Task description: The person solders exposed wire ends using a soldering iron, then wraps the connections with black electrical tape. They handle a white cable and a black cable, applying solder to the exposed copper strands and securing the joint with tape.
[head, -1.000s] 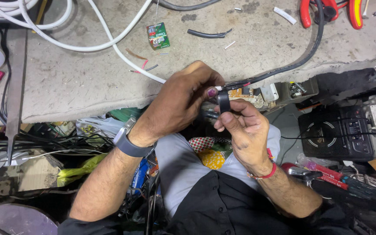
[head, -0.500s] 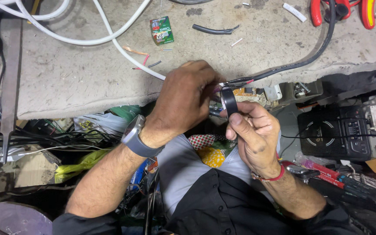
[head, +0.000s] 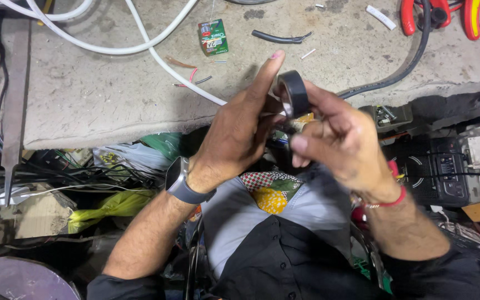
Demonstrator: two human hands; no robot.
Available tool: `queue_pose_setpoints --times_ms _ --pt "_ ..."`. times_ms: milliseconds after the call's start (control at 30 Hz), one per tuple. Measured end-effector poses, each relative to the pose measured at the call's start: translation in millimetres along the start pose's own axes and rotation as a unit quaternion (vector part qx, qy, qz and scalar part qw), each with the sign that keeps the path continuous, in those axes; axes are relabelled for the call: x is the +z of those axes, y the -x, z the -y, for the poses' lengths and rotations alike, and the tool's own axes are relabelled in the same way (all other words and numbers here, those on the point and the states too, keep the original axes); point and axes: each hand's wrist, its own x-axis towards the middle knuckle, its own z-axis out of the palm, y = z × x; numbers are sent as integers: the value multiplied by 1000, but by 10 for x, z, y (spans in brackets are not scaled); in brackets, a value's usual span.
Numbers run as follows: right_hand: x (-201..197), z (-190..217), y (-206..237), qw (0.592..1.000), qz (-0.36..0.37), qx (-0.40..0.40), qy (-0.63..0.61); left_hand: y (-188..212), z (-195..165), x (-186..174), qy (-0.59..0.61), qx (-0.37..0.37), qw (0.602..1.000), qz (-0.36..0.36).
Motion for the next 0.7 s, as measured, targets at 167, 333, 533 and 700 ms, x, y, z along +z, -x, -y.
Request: queue_pose_setpoints --times_ms 167,333,533,700 --pt "-122 288 -285 899 -70 54 428 7 5 -6 -48 124 991 -26" --pt "23 49 -49 872 -204 -220 386 -68 -73 -80 -95 109 989 -13" --pt "298 -658 34 938 -250 -222 94 -135 -144 -119 -69 98 993 -17" --pt "259 -692 -167 949 -201 -205 133 -187 -177 -215 -42 89 995 -5"
